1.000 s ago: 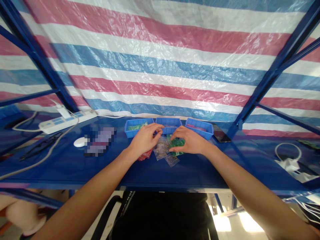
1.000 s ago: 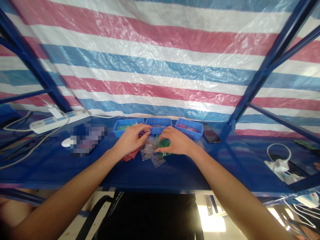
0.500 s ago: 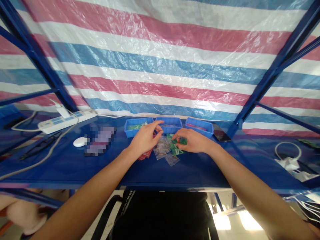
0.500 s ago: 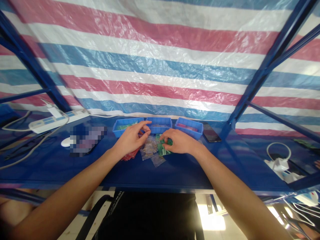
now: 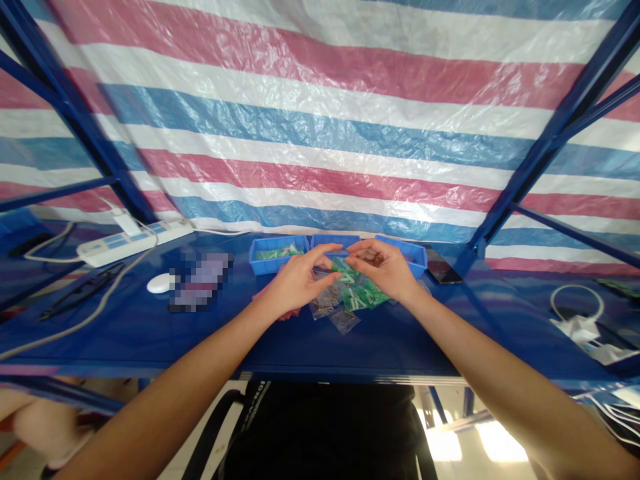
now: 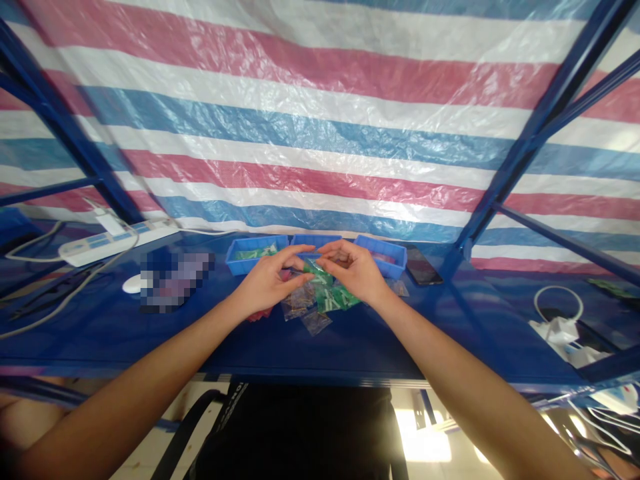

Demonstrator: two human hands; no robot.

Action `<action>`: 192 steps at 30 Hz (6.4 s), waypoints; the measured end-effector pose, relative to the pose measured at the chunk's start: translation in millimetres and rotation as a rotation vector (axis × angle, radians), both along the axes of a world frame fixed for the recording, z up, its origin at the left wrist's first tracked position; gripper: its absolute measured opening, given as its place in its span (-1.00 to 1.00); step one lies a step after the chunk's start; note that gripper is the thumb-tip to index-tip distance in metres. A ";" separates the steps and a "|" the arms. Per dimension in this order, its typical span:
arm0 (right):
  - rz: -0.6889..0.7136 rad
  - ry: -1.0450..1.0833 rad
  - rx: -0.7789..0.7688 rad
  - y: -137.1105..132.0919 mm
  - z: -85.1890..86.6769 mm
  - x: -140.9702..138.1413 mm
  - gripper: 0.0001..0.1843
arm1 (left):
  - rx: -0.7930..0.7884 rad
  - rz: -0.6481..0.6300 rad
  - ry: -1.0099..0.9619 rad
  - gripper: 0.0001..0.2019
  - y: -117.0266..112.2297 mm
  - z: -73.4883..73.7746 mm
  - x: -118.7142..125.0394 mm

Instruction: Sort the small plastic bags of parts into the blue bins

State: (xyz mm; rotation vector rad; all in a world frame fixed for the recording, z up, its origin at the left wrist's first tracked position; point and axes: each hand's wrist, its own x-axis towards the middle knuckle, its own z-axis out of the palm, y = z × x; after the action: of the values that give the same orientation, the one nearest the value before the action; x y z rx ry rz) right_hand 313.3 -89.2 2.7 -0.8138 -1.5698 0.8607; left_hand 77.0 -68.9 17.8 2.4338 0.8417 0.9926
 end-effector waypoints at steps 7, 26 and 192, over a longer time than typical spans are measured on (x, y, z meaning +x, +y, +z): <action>0.118 0.039 -0.138 2.0 -3.0 -2.2 -0.46 | -0.026 -0.038 -0.109 -0.46 2.1 -1.4 1.8; 0.159 0.197 -0.369 2.0 -4.9 -5.7 -0.54 | 0.312 -0.086 -0.019 -0.81 -0.7 7.2 -1.8; 0.065 -0.320 -0.074 2.6 -17.5 -4.7 -0.63 | 0.234 0.068 0.274 -0.78 19.5 -3.1 -16.9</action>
State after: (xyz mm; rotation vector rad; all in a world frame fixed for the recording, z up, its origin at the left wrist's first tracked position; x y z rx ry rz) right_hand 308.6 -86.6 -14.7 -0.9954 -1.8613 0.8705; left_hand 60.1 -49.4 14.7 2.8040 0.9495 0.8325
